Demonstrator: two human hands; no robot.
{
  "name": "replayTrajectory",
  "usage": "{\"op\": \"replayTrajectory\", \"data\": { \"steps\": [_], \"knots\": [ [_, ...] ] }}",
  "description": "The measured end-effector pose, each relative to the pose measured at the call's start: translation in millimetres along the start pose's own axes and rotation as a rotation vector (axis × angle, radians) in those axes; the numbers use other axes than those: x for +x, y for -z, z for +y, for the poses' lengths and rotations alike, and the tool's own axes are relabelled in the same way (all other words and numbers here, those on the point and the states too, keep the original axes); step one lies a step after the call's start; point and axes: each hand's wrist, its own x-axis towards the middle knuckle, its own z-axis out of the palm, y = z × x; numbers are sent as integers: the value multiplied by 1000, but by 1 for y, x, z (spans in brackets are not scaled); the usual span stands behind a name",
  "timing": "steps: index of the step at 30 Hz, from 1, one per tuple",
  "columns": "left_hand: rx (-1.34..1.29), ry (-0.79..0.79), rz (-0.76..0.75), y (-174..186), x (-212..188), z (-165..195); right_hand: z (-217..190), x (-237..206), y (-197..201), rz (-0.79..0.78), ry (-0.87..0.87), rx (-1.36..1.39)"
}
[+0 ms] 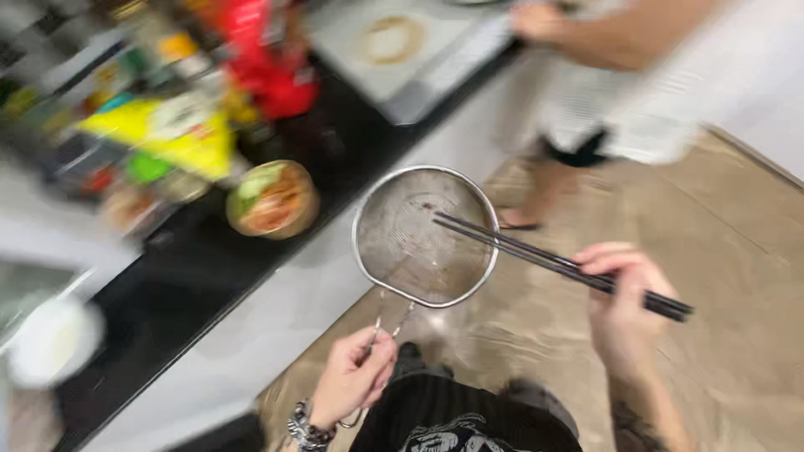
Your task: The person transfers fried food items from a strainer into a bowl using chopsticks, then retrieves a plastic lid to cover the bowl. They sprinkle seasoning from a jar onto the food, place the lid on the bowl, and carry both the bowl and the jar to a dining table where they arrange them next to a container of sushi.
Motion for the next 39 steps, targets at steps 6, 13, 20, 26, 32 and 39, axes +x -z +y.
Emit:
{"op": "replayTrajectory", "data": {
  "steps": [6, 13, 20, 26, 32, 39],
  "knots": [
    [33, -4, -354, -166, 117, -27, -66, -25, 118, 111, 170, -731],
    [62, 27, -597, -366, 235, -49, -84, -21, 269, 384, 172, -935],
    [92, 66, -713, -496, 378, -46, -37, 74, 403, 494, 124, -870],
    [172, 58, -699, -586, 507, 6, 6, 169, 503, 648, -1, -803],
    [203, 17, -660, -633, 600, 45, 74, 263, 584, 625, -106, -323],
    [260, -92, -544, -671, 709, 89, 129, 420, 637, 485, -185, -280]
  ]
}}
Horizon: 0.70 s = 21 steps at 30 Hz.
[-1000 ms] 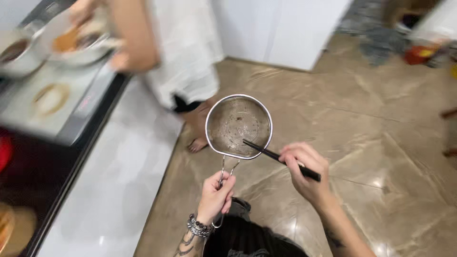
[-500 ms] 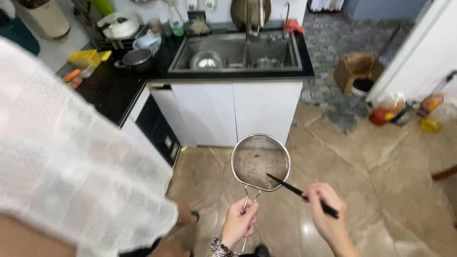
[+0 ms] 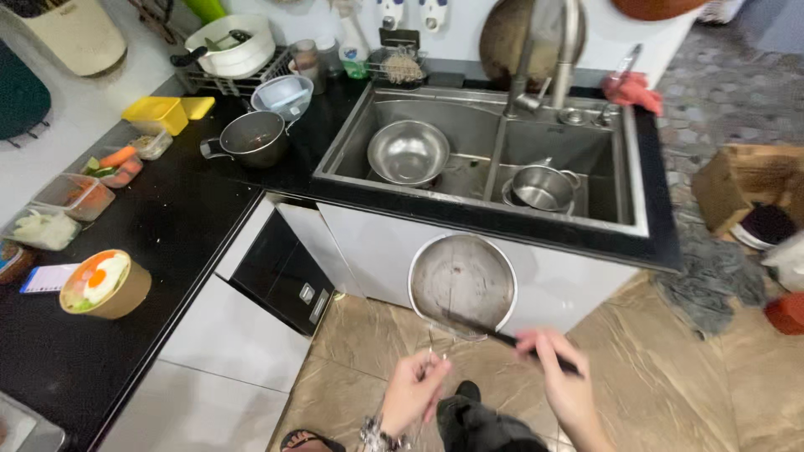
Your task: The person transfers fried food items from a strainer into a bowl using chopsticks, then retrieves a plastic lid to cover the bowl. They sprinkle seasoning from a jar onto the food, place the lid on the bowl, and carry both the bowl and the jar to a dining table where they arrange them next to a container of sushi.
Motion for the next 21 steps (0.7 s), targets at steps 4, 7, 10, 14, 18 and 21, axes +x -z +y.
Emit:
{"op": "replayTrajectory", "data": {
  "steps": [4, 7, 10, 14, 18, 21],
  "knots": [
    [245, -71, 201, 19, 66, 42, -10, 94, -34, 0, 22, 85],
    [501, -188, 299, 35, 121, 79, -16, 158, -51, -50, 156, 164],
    [578, -198, 233, 55, 177, 110, -11, 208, -66, -11, 209, 130],
    [551, -194, 70, 71, 249, 140, 2, 245, -77, 80, 227, -85],
    [580, -91, 22, 79, 294, 159, 3, 265, -86, 167, 323, -122],
    [529, -60, -31, 82, 302, 166, -9, 268, -88, 178, 362, -171]
  ]
}}
